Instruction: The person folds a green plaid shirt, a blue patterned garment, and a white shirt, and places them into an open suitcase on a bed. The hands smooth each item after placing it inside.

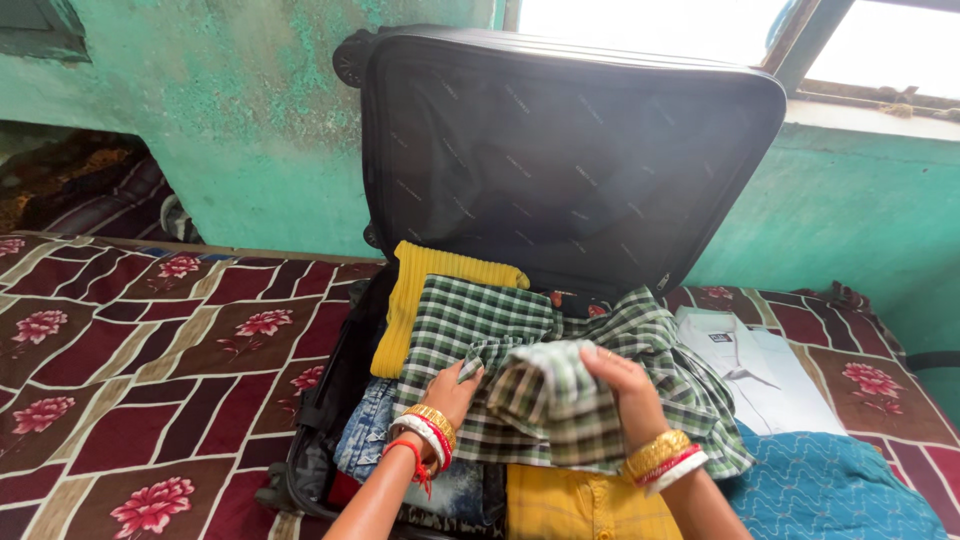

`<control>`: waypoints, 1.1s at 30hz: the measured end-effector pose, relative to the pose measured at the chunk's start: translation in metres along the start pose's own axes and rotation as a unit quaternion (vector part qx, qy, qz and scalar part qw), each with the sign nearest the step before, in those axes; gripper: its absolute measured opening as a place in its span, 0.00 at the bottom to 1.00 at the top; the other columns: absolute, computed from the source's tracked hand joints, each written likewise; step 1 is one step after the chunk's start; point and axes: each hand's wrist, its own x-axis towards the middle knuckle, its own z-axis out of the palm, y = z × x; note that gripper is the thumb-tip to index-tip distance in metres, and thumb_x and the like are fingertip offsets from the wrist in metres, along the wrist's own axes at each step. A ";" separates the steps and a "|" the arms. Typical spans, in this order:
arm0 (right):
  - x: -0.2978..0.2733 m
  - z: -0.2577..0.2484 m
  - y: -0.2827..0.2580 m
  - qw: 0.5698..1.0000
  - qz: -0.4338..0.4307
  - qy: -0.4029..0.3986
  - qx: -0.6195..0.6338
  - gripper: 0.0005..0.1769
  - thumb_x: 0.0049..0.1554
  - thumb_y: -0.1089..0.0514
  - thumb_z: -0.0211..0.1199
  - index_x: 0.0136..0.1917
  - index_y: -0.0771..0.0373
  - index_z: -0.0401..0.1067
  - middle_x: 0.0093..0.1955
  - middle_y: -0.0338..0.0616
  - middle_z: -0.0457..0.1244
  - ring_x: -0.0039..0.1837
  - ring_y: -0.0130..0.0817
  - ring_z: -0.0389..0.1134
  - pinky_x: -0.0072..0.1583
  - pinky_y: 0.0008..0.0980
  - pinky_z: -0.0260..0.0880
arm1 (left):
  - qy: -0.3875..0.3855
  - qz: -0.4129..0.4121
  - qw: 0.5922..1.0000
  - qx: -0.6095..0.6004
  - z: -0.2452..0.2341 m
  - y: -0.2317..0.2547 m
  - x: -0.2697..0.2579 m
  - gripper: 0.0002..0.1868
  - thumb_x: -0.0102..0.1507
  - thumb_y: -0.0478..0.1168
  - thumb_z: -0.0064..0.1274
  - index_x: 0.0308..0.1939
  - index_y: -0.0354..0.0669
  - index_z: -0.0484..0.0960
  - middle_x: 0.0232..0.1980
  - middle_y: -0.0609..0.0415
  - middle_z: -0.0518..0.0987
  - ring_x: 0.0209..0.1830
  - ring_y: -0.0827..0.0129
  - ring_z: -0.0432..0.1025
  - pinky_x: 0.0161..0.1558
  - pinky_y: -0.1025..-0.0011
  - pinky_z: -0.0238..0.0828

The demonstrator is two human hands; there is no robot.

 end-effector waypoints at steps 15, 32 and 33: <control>0.131 -0.090 0.077 0.718 -0.393 -0.271 -0.507 0.10 0.56 0.54 0.57 0.51 0.53 0.74 0.56 0.39 0.73 0.54 0.41 0.76 0.57 0.32 0.77 | 0.146 0.057 0.970 -0.184 -0.021 0.010 0.022 0.26 0.64 0.55 0.49 0.53 0.36 0.83 0.49 0.37 0.84 0.51 0.47 0.77 0.56 0.62 0.68; 0.068 -0.017 0.082 0.747 -0.122 -0.039 -0.653 0.17 0.53 0.54 0.60 0.56 0.53 0.78 0.63 0.52 0.67 0.66 0.53 0.66 0.65 0.51 0.63 | -0.203 0.141 0.936 0.249 -0.002 0.072 -0.061 0.45 0.61 0.73 0.38 0.76 0.55 0.61 0.80 0.41 0.49 0.83 0.51 0.36 0.75 0.43 0.20; 0.072 -0.020 0.075 0.775 -0.065 -0.033 -0.627 0.18 0.53 0.56 0.58 0.56 0.54 0.78 0.58 0.50 0.71 0.61 0.48 0.71 0.63 0.41 0.72 | -0.264 0.099 0.906 0.315 0.000 0.075 -0.062 0.47 0.61 0.75 0.37 0.77 0.56 0.56 0.82 0.44 0.43 0.84 0.53 0.29 0.74 0.39 0.10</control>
